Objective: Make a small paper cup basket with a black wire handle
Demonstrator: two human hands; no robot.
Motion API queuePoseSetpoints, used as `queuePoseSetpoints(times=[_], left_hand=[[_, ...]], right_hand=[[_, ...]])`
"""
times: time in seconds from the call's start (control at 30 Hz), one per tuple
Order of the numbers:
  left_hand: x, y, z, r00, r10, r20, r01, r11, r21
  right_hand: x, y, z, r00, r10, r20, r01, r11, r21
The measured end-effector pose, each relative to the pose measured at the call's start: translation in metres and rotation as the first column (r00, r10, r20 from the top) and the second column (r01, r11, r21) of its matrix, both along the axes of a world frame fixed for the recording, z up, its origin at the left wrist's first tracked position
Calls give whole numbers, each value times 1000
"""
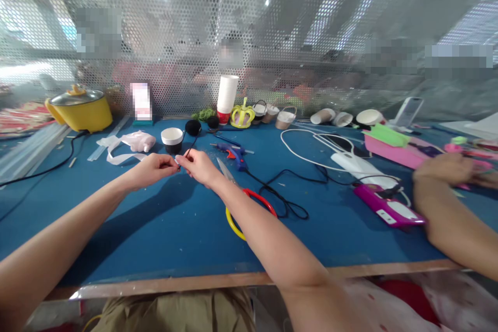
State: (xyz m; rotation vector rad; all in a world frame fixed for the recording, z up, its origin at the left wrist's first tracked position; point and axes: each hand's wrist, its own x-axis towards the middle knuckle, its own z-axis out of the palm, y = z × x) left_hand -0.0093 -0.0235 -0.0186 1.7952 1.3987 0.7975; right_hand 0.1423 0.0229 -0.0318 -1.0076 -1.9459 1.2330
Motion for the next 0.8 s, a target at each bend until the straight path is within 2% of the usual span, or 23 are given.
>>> queuePoseSetpoints(times=[0.33,0.43,0.53,0.6,0.67,0.8], left_hand=[[6,-1,-5,985,101,-139,-83,988,133],[6,-2,-3,994,97,-53,-93,993,72],[4,-3,1,993,79,84,-78,997,-24],[3,-3,3,989,73,127,-65,996,-67],[2,-1,2,987,70,144,-61,996,-67],[1,3,-5,992,59,110,-60,998,12]], right_hand=[[-3,-2,-2,994,-94,57,87,989,122],[-4,-3,-2,997,-73,-5,74,993,90],[-4,-3,-1,989,68,-130,-68,998,-1],[-3,-1,0,976,118,-184,-128,991,-42],[-2,0,-1,981,85,-176,-97,994,-59],[-2,1,-2,995,-12,-99,8,999,-39]])
